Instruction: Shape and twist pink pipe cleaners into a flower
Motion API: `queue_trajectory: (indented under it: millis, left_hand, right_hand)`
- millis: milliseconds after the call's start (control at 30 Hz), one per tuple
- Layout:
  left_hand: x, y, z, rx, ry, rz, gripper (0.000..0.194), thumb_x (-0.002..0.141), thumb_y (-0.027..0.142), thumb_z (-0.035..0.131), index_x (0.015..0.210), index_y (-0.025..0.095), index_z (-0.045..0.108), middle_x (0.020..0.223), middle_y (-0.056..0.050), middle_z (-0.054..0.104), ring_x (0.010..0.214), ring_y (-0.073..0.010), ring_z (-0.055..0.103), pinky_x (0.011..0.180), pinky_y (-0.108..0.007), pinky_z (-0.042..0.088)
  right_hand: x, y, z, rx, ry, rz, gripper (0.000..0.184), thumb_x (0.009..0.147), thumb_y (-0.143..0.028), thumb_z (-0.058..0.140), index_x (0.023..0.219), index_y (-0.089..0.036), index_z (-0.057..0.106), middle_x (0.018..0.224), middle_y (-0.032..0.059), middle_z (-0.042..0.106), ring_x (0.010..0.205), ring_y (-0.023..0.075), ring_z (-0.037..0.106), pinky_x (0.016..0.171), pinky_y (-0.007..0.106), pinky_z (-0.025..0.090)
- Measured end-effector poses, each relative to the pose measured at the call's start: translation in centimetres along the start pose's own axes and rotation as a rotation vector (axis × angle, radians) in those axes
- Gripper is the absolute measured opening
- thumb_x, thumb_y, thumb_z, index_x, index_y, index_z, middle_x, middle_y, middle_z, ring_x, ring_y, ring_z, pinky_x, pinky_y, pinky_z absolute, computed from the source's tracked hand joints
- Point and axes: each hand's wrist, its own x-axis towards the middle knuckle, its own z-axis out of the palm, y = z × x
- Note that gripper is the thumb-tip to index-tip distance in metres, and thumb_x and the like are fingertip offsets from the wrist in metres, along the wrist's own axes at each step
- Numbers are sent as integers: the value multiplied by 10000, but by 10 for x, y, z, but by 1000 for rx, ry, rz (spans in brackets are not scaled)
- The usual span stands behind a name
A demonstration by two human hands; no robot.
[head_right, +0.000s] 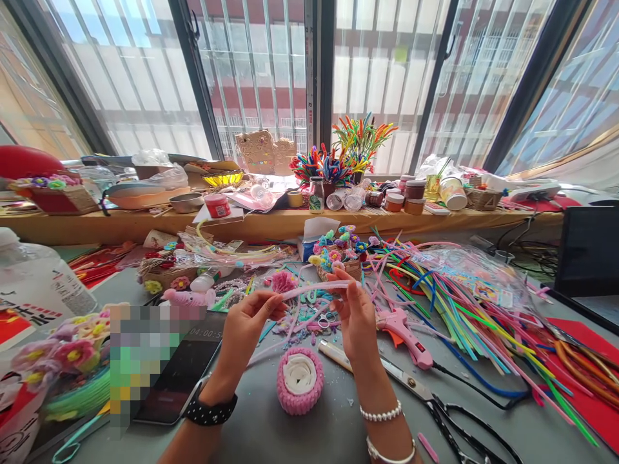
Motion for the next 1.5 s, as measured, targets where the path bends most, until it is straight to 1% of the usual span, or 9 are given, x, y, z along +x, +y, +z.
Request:
queue_trajectory:
  millis: [267,433,633,733,900,1000,1133,1300,1500]
  left_hand:
    - [2,2,-3,39,-29,37,178,702,326,557,684,150,577,605,-6,634,578,-129,606,568,-222,503]
    - [3,2,-6,5,-66,-4,181,687,325,574,667,145,575,583,-5,639,556,-128,609,551,-221,506]
    - [3,5,-6,17,-96,-30,163,683,303,582,649,143,588,570,2,629,550,-124,606,548,-217,501]
    - [3,7,-8,-25,-99,-36,154,674,296,597,646,145,591,566,8,628,541,-114,598,544,-208,492]
    - [3,8,-7,-109,-28,-32,152,669,290,610,649,141,590,579,15,629,516,-85,573,528,-180,472]
    - [2,6,-2,-121,-72,-55,149,668,282,614,655,136,587,576,13,627,524,-85,574,529,-176,470]
    - [0,2,3,-98,-148,-74,156,670,286,611,663,133,588,584,9,620,551,-99,582,549,-195,476]
    - [-1,1,3,-72,-162,-88,161,678,296,602,670,136,592,590,4,628,555,-105,583,552,-203,473]
    - [1,3,5,-110,-173,-124,147,661,281,619,651,135,611,569,3,642,527,-100,584,527,-188,469]
  right_hand:
    - [3,1,-2,-39,116,0,263,642,-425,630,746,-184,649,771,46,669,664,139,572,454,205,381]
    - [3,3,-3,56,107,-1,197,615,-404,660,668,-216,640,655,-15,661,593,101,567,437,184,359]
    - [4,1,-4,110,101,-6,175,620,-378,665,617,-204,641,611,-26,657,547,72,555,433,160,377]
    - [3,-4,-3,87,96,-4,166,625,-368,663,654,-205,656,657,-14,666,578,80,573,467,160,424]
    - [-3,-4,4,45,-27,53,262,596,-310,698,845,-239,661,953,7,647,786,111,592,560,152,485]
    - [-7,3,9,43,-85,114,240,620,-276,688,856,-236,669,899,10,663,728,88,584,542,130,480]
    - [-8,9,9,94,-58,129,191,621,-273,689,802,-213,684,778,10,677,631,63,567,514,115,467]
    - [-6,10,7,190,-71,127,128,639,-278,675,736,-193,681,758,9,682,554,32,541,474,89,440]
    - [-6,11,9,257,-29,157,195,566,-268,727,733,-186,671,640,-9,671,475,23,524,466,91,450]
